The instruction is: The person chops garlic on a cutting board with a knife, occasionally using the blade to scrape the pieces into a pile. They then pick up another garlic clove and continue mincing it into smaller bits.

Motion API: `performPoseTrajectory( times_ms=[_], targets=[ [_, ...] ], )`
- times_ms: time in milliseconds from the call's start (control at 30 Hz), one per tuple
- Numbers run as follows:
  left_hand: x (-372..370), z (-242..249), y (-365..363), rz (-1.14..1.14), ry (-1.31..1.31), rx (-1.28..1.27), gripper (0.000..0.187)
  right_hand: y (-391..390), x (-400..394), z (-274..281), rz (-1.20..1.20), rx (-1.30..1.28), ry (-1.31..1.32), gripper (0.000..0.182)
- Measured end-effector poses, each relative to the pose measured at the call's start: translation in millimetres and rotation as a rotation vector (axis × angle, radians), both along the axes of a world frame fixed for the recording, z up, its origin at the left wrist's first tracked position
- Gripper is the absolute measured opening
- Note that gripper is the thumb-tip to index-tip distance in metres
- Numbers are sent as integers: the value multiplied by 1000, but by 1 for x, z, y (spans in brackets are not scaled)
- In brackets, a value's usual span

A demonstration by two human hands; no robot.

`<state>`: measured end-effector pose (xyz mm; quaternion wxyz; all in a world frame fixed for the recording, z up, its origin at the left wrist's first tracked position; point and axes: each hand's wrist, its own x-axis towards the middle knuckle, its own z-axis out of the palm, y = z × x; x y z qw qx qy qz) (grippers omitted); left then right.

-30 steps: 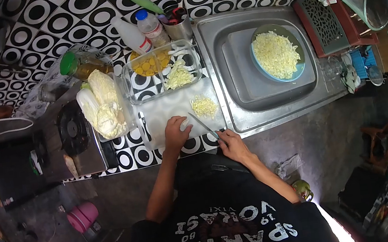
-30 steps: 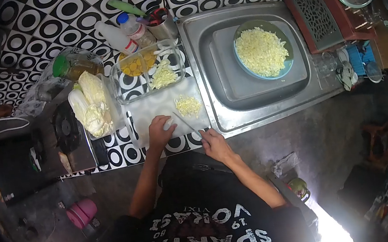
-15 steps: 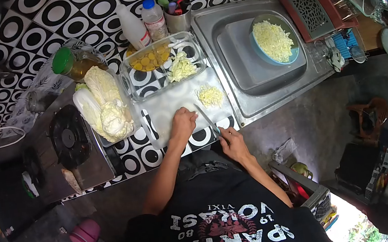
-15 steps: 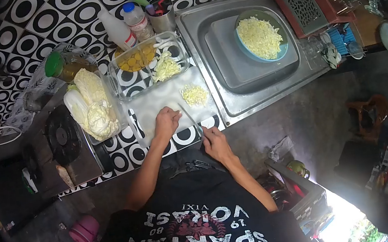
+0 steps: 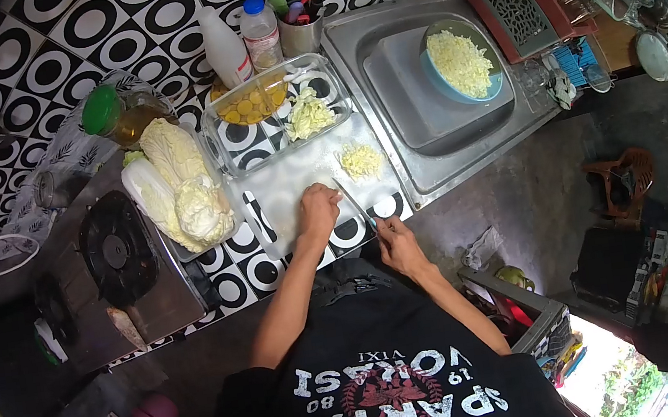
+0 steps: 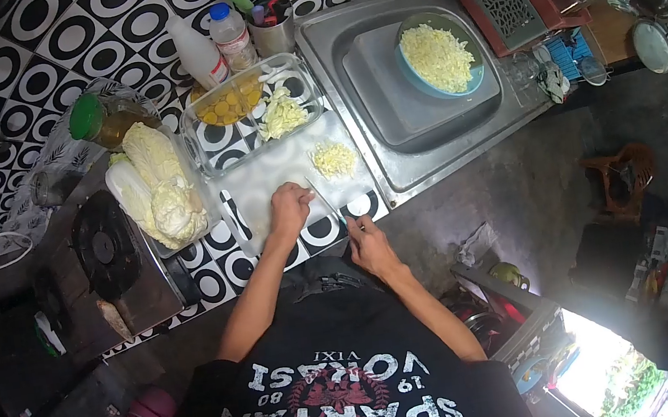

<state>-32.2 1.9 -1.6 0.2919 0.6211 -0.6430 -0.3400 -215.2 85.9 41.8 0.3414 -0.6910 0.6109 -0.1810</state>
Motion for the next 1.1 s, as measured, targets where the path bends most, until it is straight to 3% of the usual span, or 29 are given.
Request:
performPoseTrajectory(
  times_ms=[267,433,500,800,1100],
  targets=[
    [0,-4,-2,17,11,-36,9,-27,3,-18,106,-148,-92,41],
    [-3,3,2,36,-29,-71,9,-53,13,-17,146,-95,-69,42],
    [-5,7,2,41,-51,31,11,-58,11,-13,157,-55,-34,40],
    [-5,7,2,110,7,18,11,-50,8,4,117,-47,-98,38],
    [-7,3,2,127,40,-15,8,-38,15,-16,107,-71,-112,41]
  ],
)
